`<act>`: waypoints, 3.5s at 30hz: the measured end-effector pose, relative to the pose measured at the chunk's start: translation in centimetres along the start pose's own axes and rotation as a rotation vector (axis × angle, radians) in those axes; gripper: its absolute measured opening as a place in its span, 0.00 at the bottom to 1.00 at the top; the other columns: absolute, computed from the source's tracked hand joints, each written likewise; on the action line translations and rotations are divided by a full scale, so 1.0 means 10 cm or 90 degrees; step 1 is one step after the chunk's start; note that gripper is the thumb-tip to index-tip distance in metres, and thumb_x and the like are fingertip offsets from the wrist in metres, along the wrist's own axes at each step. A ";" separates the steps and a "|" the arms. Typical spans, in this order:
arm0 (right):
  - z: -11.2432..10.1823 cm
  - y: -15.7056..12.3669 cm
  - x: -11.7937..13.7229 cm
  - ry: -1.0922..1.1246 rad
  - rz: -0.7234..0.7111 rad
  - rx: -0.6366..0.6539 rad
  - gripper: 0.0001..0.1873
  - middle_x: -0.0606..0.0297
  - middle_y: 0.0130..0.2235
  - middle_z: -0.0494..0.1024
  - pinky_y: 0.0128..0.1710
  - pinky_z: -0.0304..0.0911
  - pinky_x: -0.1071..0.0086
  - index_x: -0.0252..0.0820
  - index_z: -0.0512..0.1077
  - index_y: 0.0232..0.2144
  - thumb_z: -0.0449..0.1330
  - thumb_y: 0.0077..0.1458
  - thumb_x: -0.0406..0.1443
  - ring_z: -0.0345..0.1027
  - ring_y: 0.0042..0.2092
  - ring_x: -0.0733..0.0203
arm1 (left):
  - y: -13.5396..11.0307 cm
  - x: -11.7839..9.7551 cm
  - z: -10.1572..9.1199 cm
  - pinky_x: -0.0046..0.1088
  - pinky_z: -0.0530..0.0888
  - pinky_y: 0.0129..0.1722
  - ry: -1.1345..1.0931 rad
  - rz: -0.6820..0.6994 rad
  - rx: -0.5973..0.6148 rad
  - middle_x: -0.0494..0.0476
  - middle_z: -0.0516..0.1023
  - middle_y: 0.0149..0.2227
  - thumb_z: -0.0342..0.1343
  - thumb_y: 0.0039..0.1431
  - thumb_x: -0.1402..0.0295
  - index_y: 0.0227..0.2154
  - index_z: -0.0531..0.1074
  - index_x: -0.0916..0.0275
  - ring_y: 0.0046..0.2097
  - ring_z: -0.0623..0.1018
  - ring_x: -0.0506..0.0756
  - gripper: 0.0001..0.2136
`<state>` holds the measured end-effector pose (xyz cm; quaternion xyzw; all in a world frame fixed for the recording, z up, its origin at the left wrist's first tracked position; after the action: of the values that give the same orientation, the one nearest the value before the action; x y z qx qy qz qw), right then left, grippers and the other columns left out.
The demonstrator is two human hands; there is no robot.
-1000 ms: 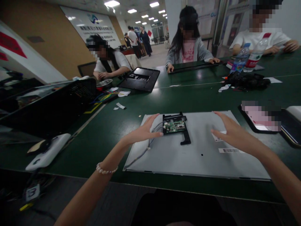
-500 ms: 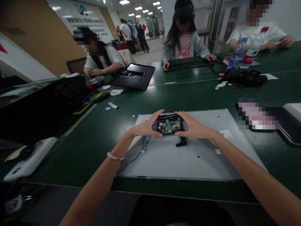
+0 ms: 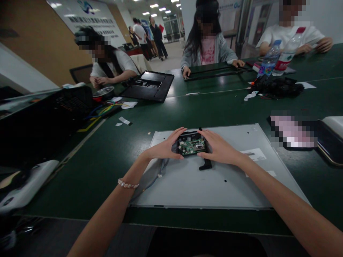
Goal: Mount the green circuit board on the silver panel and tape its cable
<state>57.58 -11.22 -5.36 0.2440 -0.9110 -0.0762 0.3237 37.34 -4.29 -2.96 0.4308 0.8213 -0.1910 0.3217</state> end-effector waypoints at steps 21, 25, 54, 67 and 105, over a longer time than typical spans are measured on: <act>0.03 -0.01 -0.01 -0.035 -0.011 -0.012 0.43 0.51 0.66 0.60 0.63 0.54 0.43 0.49 0.46 0.67 0.60 0.57 0.48 0.55 0.65 0.43 | 0.02 0.08 0.03 0.53 0.47 0.67 0.061 0.017 0.024 0.70 0.39 0.71 0.66 0.43 0.48 0.69 0.42 0.61 0.71 0.41 0.69 0.55; 0.03 -0.02 -0.01 -0.027 -0.012 -0.012 0.42 0.50 0.65 0.60 0.63 0.54 0.45 0.47 0.47 0.67 0.60 0.57 0.49 0.56 0.65 0.44 | 0.02 0.09 0.02 0.51 0.48 0.67 0.055 0.023 0.016 0.70 0.41 0.70 0.67 0.42 0.48 0.69 0.43 0.63 0.70 0.44 0.69 0.56; -0.22 -0.16 0.03 0.005 0.026 0.056 0.52 0.53 0.64 0.57 0.64 0.52 0.47 0.51 0.45 0.68 0.66 0.48 0.51 0.53 0.65 0.42 | 0.02 -0.21 0.22 0.54 0.51 0.67 0.028 0.099 0.047 0.69 0.44 0.70 0.67 0.45 0.50 0.69 0.42 0.60 0.69 0.49 0.70 0.54; -0.26 -0.21 -0.02 0.022 0.026 0.062 0.57 0.55 0.66 0.56 0.62 0.55 0.42 0.56 0.40 0.69 0.68 0.46 0.50 0.54 0.64 0.38 | 0.02 -0.19 0.24 0.52 0.49 0.68 0.014 0.094 0.059 0.67 0.43 0.70 0.66 0.45 0.48 0.70 0.40 0.59 0.70 0.47 0.69 0.55; -0.20 -0.37 -0.10 -0.027 0.057 0.104 0.58 0.52 0.65 0.56 0.59 0.59 0.40 0.54 0.39 0.70 0.67 0.46 0.52 0.58 0.62 0.35 | -0.07 -0.33 0.36 0.51 0.48 0.68 -0.028 0.098 0.072 0.67 0.45 0.71 0.66 0.44 0.48 0.70 0.40 0.60 0.70 0.47 0.67 0.56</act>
<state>60.94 -13.96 -5.49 0.2270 -0.9308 0.0079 0.2864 39.46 -8.68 -3.23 0.5060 0.7664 -0.2209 0.3283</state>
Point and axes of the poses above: each hand's wrist, its own y-axis towards the middle knuckle, its own z-axis out of the palm, x = y × z, the point moved 5 cm from there along y, towards the middle knuckle
